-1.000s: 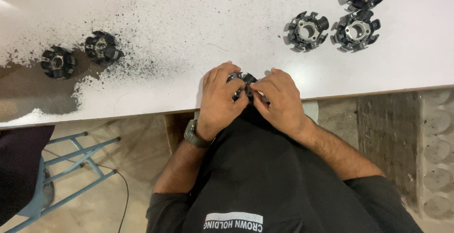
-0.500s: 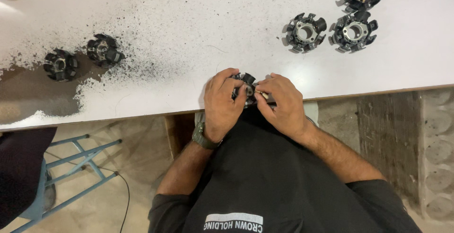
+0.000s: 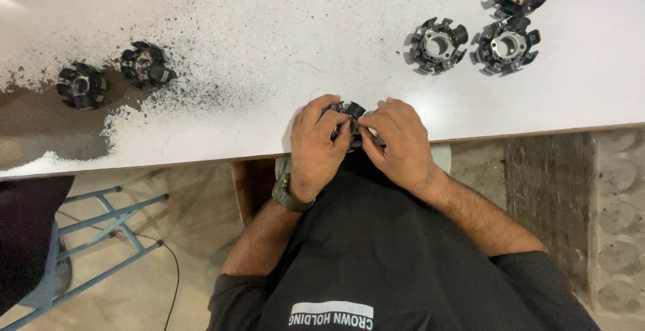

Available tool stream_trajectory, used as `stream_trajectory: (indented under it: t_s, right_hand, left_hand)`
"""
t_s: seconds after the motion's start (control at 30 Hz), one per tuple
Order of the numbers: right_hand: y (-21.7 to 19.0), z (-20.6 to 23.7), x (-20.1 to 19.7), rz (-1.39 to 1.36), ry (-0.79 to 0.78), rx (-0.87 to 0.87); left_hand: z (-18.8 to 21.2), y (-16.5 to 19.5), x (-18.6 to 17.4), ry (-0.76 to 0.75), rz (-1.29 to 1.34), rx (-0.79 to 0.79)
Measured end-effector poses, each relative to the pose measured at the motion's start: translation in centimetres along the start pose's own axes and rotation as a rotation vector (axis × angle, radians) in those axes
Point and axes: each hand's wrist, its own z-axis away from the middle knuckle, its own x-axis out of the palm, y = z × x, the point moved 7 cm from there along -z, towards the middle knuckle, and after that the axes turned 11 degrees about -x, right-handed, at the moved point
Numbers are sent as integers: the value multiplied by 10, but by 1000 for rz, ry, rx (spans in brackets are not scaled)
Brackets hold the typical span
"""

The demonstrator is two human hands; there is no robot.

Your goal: The person sits at a white table and assembles omni wheels by hand, pressing black roller components into the hubs of wheel bodies one at a time. Finished wheels are set aside in a growing pile on the table as the person works through the parts.

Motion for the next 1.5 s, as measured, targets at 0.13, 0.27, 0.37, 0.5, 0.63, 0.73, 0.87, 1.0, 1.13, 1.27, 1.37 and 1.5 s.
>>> stream_trajectory:
  t_s: [0.13,0.27,0.37,0.5,0.63,0.73,0.87,1.0,1.13,1.27,1.37,1.5]
  right_hand:
    - [0,-1,-1,27,-27,14]
    - [-6,-3,-5,3,3,-47]
    - [-7,-4,-4,-3,-11,-57]
    - [-9,-8,-4,43,7,-92]
    - [-7,-9,-5,27,7,-87]
    - [-8,-8,-6,23,7,-91]
    - [-9,-8,-4,39,-5,-99]
    - [-9,-12,2,71,-48,-112]
    - [-8,-13,2,71,-81,-108]
    - [-11,-7,-4,23,-54,-79]
    - [-10,-4,-14,5,88,-70]
    - [-3,3,-18,-36,165,21]
  left_hand:
    - [-2,1,1,-14,-11,6]
    - [-4,-3,4,-62,32,-41]
    - [-4,-3,3,-48,68,-44]
    - [-3,-2,1,-32,55,-27]
    - [-3,-4,3,-50,90,-62]
    - [-4,-5,3,-38,94,-64]
    - [-2,-6,4,-34,105,-51]
    - [-2,-5,3,-15,71,5]
    - [-6,-13,0,-84,138,-77]
    - [-9,-6,-24,-1,46,12]
    - [-5,4,-56,219,-27,118]
    - [-8,14,-39,3,-145,140]
